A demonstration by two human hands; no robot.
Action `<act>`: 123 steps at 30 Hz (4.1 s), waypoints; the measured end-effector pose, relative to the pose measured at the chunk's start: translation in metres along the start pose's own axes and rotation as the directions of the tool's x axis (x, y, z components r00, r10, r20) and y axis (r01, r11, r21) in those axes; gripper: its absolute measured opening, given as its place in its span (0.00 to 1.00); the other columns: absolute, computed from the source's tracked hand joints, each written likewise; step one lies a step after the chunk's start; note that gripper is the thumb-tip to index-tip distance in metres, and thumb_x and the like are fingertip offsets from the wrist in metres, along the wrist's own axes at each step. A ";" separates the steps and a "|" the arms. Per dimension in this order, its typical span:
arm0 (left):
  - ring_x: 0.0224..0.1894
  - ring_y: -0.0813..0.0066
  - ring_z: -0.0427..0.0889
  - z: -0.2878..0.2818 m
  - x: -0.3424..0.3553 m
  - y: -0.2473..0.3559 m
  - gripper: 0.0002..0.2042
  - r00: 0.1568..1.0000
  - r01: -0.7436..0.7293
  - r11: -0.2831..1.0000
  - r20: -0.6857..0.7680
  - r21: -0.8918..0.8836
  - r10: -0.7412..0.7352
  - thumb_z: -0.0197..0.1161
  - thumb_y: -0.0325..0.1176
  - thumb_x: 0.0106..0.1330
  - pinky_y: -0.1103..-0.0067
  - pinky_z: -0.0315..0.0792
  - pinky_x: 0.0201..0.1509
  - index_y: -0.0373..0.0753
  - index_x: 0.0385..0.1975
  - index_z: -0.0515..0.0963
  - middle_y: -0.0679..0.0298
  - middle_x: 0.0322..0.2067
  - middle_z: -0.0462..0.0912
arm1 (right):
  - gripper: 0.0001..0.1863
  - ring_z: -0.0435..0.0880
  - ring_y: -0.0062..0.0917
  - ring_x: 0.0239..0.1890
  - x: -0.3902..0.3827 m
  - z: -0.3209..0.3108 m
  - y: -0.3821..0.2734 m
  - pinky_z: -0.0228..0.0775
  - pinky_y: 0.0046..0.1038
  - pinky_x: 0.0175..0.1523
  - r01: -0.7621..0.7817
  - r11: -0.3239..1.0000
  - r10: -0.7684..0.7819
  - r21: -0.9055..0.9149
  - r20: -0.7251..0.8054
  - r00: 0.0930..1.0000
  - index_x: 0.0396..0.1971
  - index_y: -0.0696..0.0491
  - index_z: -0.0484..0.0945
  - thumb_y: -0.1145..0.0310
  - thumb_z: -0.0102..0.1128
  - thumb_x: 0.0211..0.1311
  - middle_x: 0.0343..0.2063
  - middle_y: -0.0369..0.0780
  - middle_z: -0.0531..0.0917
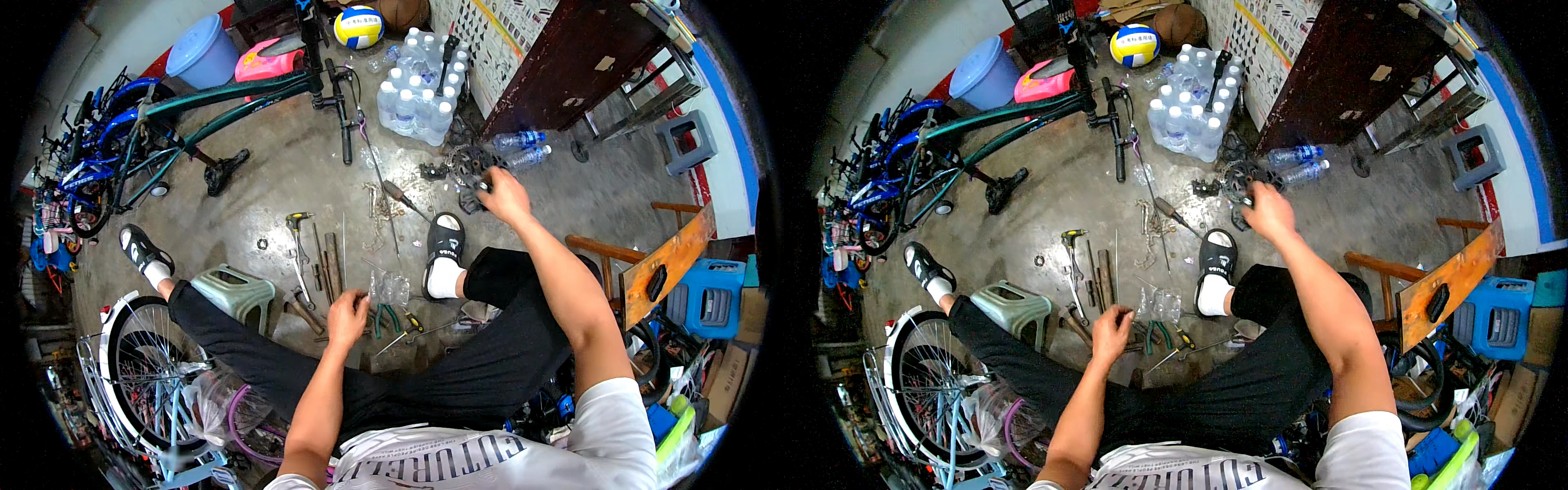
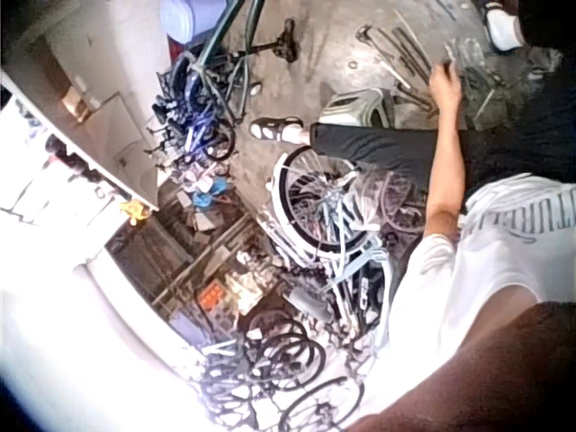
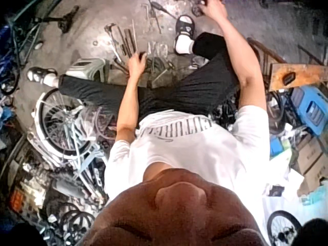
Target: The person handles a bicycle brake assembly while sitting on the floor, using a tool to adjust the mechanism and picking up small metal parts from the ground.
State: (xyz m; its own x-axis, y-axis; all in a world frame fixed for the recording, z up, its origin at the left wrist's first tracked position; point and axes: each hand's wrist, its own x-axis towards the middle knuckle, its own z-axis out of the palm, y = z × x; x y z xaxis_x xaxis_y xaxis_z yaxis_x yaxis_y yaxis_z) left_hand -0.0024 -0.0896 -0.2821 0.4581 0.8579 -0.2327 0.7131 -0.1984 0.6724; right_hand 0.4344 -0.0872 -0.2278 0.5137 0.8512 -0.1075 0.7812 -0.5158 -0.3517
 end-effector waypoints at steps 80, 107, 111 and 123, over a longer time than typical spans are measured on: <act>0.44 0.71 0.80 0.172 0.172 -0.006 0.18 0.884 0.438 0.878 0.271 -0.193 -0.382 0.58 0.38 0.76 0.72 0.74 0.50 0.39 0.61 0.77 0.60 0.44 0.84 | 0.20 0.85 0.43 0.47 -0.012 -0.040 -0.258 0.76 0.44 0.54 0.800 0.528 -0.817 0.287 0.428 0.386 0.44 0.57 0.80 0.57 0.68 0.62 0.39 0.47 0.83; 0.25 0.87 0.61 -0.045 0.282 0.178 0.20 0.986 -0.156 0.264 -0.164 -0.952 -0.008 0.57 0.36 0.79 0.85 0.56 0.28 0.41 0.69 0.71 0.76 0.22 0.66 | 0.15 0.81 0.37 0.41 0.009 -0.077 -0.262 0.70 0.38 0.51 0.782 0.492 -0.714 0.383 -0.336 0.614 0.44 0.54 0.81 0.68 0.68 0.58 0.35 0.41 0.80; 0.25 0.86 0.63 -0.057 0.327 0.209 0.21 0.984 -0.171 0.381 -0.138 -0.909 0.113 0.57 0.34 0.79 0.84 0.57 0.27 0.40 0.69 0.70 0.74 0.22 0.68 | 0.14 0.82 0.37 0.40 0.014 -0.082 -0.264 0.69 0.38 0.50 0.786 0.499 -0.646 0.365 -0.448 0.618 0.44 0.53 0.81 0.69 0.68 0.58 0.36 0.40 0.81; 0.26 0.84 0.68 -0.011 0.368 0.272 0.23 0.936 -0.210 0.620 0.029 -0.756 0.352 0.58 0.36 0.77 0.82 0.66 0.29 0.43 0.71 0.70 0.73 0.25 0.73 | 0.13 0.83 0.35 0.42 0.029 -0.102 -0.255 0.69 0.36 0.50 0.712 0.563 -0.477 0.420 -0.538 0.695 0.45 0.53 0.83 0.73 0.65 0.58 0.37 0.40 0.84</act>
State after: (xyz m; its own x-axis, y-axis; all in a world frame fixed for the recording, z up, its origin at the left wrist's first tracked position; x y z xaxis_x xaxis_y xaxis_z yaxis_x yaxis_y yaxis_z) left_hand 0.3541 0.1772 -0.1777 0.6949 0.7192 -0.0014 -0.0557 0.0557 0.9969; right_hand 0.2865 0.0590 -0.0462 0.1751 0.7859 0.5931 0.6561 0.3560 -0.6654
